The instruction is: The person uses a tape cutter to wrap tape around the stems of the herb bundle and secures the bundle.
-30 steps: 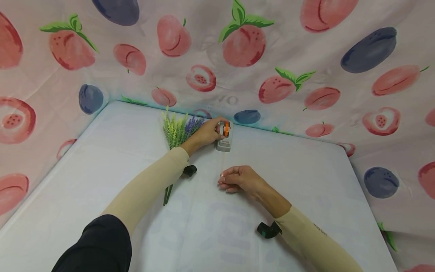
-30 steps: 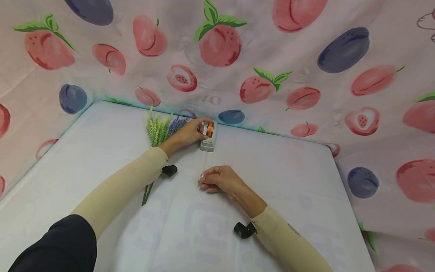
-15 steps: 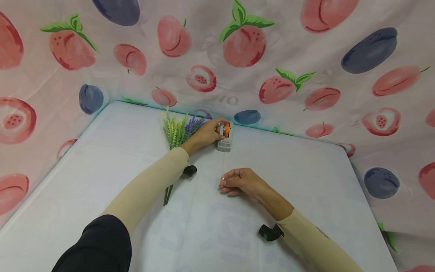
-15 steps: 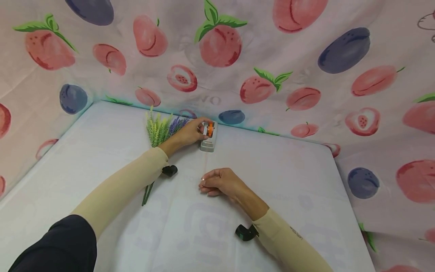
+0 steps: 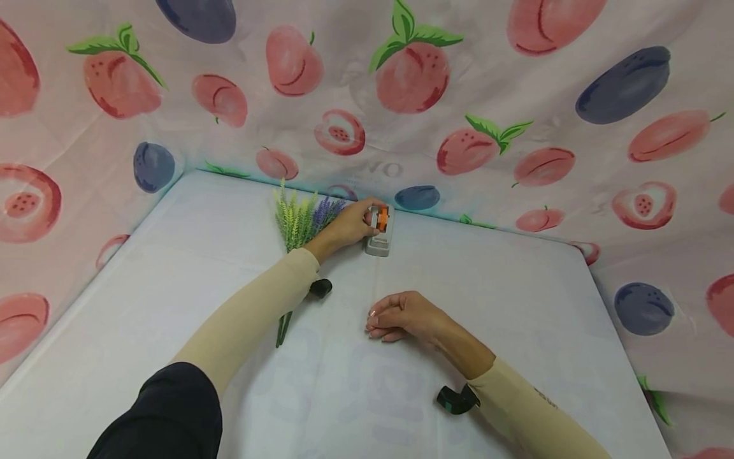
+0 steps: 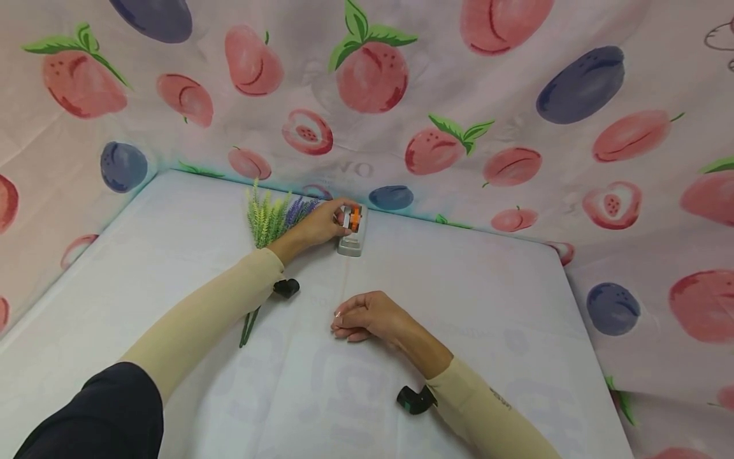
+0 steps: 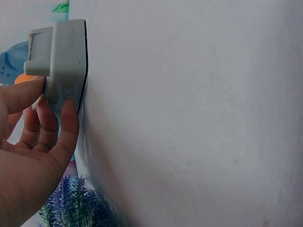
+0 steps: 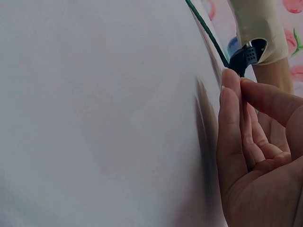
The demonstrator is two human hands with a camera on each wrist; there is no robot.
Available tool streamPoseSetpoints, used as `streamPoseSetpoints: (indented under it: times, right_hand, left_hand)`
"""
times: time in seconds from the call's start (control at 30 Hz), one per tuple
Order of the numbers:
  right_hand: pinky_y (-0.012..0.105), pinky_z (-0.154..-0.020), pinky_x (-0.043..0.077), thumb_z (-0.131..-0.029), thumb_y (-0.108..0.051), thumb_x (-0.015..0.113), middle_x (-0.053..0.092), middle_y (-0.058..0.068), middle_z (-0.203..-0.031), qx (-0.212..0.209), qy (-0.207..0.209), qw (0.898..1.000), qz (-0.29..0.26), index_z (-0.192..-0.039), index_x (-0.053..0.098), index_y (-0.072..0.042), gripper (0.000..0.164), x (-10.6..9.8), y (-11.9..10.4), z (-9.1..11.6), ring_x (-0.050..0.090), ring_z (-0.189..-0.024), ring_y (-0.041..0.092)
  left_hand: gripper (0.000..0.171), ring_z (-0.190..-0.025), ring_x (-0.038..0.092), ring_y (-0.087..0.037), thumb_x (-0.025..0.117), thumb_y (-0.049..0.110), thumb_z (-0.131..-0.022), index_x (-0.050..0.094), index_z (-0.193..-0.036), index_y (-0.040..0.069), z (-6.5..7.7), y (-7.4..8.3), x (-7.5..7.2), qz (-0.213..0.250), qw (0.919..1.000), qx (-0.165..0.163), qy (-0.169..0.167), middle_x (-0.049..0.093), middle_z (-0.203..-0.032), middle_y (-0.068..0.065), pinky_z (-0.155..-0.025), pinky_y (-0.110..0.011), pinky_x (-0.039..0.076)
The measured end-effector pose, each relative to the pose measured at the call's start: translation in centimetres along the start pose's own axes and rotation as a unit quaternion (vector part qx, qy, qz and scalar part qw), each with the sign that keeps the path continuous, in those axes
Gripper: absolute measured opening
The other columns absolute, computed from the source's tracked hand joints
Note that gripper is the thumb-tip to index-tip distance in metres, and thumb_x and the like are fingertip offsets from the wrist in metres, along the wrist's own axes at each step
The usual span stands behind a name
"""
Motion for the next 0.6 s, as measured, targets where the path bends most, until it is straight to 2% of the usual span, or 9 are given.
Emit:
streamPoseSetpoints:
  times: [0.27,0.37,0.5,0.6]
  right_hand:
    - [0.031,-0.073,0.060,-0.093,-0.006,0.072,0.077,0.016,-0.101,0.008,-0.003,1.000,0.003,-0.112,0.068,0.005,0.022,0.2,0.2,0.3,0.076,-0.086,0.019]
    - [0.031,-0.073,0.060,-0.094,-0.007,0.071,0.077,0.015,-0.100,0.010,-0.006,1.000,0.007,-0.111,0.069,0.005,0.021,0.3,0.2,0.3,0.076,-0.087,0.019]
    - [0.032,-0.073,0.060,-0.094,-0.009,0.071,0.077,0.014,-0.099,0.010,-0.005,1.000,0.016,-0.109,0.071,0.004,0.019,0.3,0.2,0.4,0.076,-0.086,0.019]
    - [0.032,-0.073,0.061,-0.095,-0.011,0.071,0.077,0.014,-0.098,0.010,-0.005,1.000,0.023,-0.108,0.072,0.003,0.019,0.2,0.1,0.4,0.076,-0.084,0.019]
  left_hand:
    - [0.056,-0.072,0.044,-0.020,0.072,0.004,-0.094,0.054,-0.145,0.018,0.4,0.1,-0.1,0.012,0.9999,-0.006,-0.008,0.054,-0.092,-0.011,-0.065,-0.032,0.037]
    - [0.055,-0.075,0.050,-0.023,0.071,0.006,-0.095,0.052,-0.146,0.019,0.8,0.2,-0.5,0.022,0.9996,-0.013,-0.015,0.056,-0.098,-0.011,-0.065,-0.033,0.041]
    - [0.054,-0.089,0.060,-0.037,0.064,0.006,-0.099,0.047,-0.149,0.016,1.6,0.7,-1.4,0.037,0.9988,-0.011,-0.031,0.057,-0.108,-0.013,-0.073,-0.044,0.053]
    - [0.053,-0.098,0.061,-0.044,0.060,0.006,-0.101,0.046,-0.151,0.013,2.4,1.3,-2.3,0.036,0.9986,-0.006,-0.039,0.057,-0.109,-0.014,-0.081,-0.053,0.054]
Point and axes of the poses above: each hand's wrist, its own z-axis away from the middle knuckle, its own x-axis out of the palm, y = z × x, the point moved 8 cm from there along -z, towards the middle knuckle
